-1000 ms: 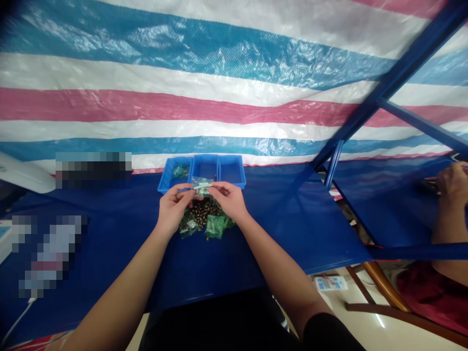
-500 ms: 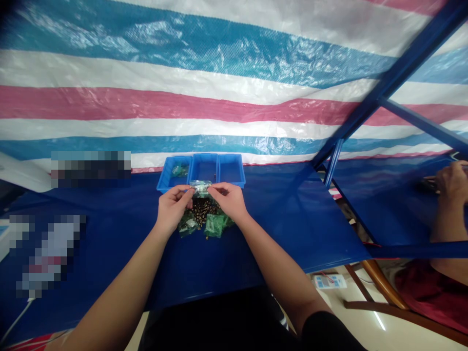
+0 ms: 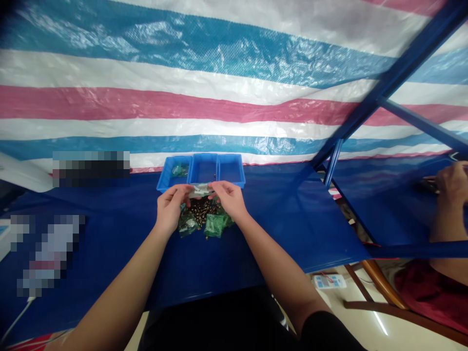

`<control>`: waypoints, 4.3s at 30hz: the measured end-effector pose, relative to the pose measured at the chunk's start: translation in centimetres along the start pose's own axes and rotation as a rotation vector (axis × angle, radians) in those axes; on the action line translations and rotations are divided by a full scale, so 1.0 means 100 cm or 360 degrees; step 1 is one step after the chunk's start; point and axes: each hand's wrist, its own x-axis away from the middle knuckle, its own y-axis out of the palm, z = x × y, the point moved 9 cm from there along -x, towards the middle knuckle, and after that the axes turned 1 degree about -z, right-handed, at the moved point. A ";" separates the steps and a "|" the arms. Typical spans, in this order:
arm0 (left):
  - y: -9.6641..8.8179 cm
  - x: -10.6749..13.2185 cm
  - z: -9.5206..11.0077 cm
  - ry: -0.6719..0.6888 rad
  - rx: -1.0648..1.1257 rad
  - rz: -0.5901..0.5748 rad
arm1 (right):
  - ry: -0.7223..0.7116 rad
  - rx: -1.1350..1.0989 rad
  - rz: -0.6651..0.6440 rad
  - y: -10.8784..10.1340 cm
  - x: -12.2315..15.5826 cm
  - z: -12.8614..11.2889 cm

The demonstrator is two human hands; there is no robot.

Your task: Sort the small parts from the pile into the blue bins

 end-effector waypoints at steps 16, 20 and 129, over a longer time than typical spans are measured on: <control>0.018 0.006 -0.001 -0.0093 -0.0179 -0.0277 | -0.0175 0.0232 0.0036 -0.002 0.002 -0.008; 0.011 0.004 -0.005 -0.0109 -0.0222 -0.0203 | -0.0124 0.0122 0.0045 -0.002 0.000 -0.005; 0.016 0.010 0.013 0.0193 -0.1179 -0.0509 | -0.0073 -0.0081 -0.0210 0.020 0.007 0.004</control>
